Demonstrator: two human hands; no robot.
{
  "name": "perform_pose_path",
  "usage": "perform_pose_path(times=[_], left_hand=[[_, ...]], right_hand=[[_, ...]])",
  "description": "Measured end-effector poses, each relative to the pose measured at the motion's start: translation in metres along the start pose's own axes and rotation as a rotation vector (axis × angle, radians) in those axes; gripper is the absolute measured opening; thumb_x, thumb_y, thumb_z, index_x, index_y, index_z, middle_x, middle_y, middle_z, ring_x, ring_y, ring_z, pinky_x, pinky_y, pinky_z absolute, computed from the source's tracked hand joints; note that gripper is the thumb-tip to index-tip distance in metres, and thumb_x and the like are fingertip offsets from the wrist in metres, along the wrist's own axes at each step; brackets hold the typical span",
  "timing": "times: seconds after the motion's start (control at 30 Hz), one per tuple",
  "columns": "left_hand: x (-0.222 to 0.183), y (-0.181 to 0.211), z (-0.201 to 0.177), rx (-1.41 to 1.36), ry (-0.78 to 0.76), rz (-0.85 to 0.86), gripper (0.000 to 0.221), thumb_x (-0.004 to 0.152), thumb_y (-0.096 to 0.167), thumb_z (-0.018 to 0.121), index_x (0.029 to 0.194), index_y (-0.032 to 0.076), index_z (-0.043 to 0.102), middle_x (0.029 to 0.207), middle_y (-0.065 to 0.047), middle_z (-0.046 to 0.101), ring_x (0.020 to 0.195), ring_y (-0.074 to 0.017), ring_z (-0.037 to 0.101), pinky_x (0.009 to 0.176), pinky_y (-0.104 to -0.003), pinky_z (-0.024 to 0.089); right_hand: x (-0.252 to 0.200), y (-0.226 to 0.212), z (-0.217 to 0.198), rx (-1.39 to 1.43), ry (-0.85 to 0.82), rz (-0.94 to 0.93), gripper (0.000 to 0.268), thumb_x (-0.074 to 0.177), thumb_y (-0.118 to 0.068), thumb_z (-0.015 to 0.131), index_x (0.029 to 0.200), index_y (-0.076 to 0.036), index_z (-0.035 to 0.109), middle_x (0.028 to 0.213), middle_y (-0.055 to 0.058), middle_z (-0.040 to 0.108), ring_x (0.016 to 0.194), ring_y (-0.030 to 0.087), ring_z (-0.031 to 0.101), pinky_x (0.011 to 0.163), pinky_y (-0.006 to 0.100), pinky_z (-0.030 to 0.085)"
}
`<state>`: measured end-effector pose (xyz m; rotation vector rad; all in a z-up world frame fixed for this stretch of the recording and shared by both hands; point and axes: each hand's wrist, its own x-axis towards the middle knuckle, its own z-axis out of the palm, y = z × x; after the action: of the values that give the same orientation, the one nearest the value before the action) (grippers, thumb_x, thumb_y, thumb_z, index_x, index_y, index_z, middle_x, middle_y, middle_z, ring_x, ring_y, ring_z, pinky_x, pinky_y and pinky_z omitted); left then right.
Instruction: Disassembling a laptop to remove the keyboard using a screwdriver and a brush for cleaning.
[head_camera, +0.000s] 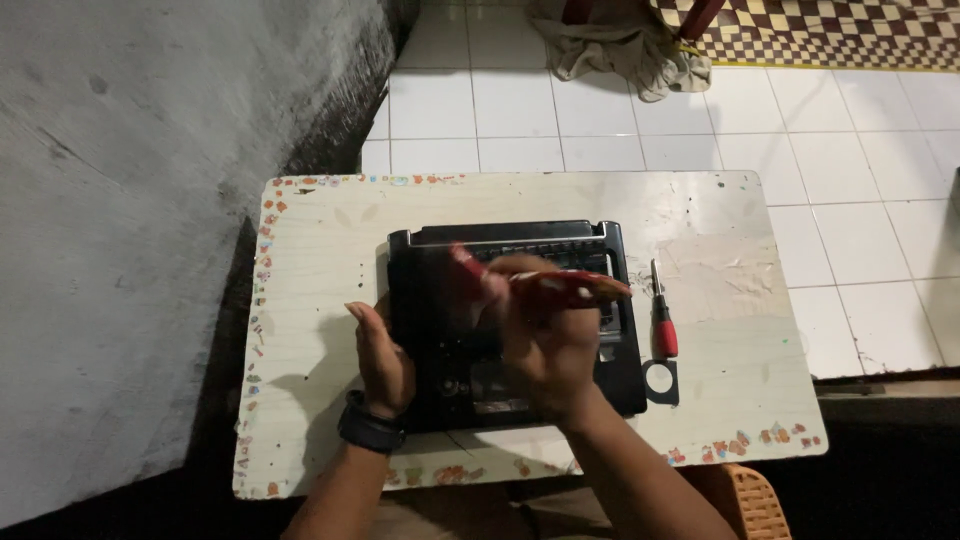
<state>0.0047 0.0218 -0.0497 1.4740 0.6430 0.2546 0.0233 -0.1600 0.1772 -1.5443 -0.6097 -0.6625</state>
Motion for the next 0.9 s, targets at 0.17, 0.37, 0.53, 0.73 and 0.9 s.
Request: perform_pose_path(times=[0.17,0.37,0.53,0.73,0.9], left_hand=[[0.025,-0.073,-0.003,0.489,0.050,0.998,0.061,0.107,0.001,0.040,0.159,-0.014,0.011,0.132,-0.032,0.058,0.098,-0.0353,0.063,0.087,-0.044,0.055],[-0.028,0.064,0.019,-0.048,-0.181,0.298,0.047,0.111,0.030,0.049,0.081,0.002,0.072,0.070,-0.002,0.059,0.076,-0.0106,0.044,0.070,-0.028,0.046],[-0.025,0.061,0.016,0.020,-0.177,0.313,0.052,0.112,0.032,0.047,0.074,0.005,0.068,0.061,-0.002,0.057,0.068,-0.0095,0.042,0.064,-0.025,0.043],[-0.027,0.067,0.016,-0.006,-0.155,0.302,0.051,0.113,0.030,0.047,0.072,0.006,0.065,0.064,-0.001,0.054,0.074,-0.0090,0.043,0.070,-0.028,0.046],[-0.032,0.077,0.020,-0.010,-0.153,0.313,0.051,0.113,0.029,0.048,0.066,0.012,0.058,0.063,0.004,0.047,0.073,-0.0065,0.038,0.070,-0.025,0.043]], right_hand=[[-0.013,0.000,-0.013,-0.011,-0.153,0.286,0.018,0.099,-0.016,0.063,0.090,-0.002,0.070,0.069,0.014,0.072,0.053,0.024,0.064,0.056,0.033,0.053],[0.002,0.003,-0.061,-0.422,0.015,0.131,0.018,0.104,-0.011,0.058,0.090,0.000,0.064,0.066,0.013,0.064,0.052,0.024,0.064,0.055,0.030,0.051],[-0.009,0.013,-0.071,-0.573,0.119,0.097,0.015,0.104,-0.010,0.065,0.095,0.001,0.070,0.067,0.012,0.066,0.054,0.023,0.066,0.055,0.029,0.053],[-0.017,0.005,-0.051,-0.279,0.077,0.258,0.014,0.097,-0.014,0.067,0.095,-0.001,0.073,0.067,0.012,0.070,0.052,0.022,0.069,0.054,0.028,0.058],[-0.009,0.025,-0.107,-0.646,0.177,0.242,0.016,0.104,-0.012,0.070,0.102,0.003,0.072,0.072,0.016,0.067,0.058,0.025,0.070,0.051,0.031,0.056]])
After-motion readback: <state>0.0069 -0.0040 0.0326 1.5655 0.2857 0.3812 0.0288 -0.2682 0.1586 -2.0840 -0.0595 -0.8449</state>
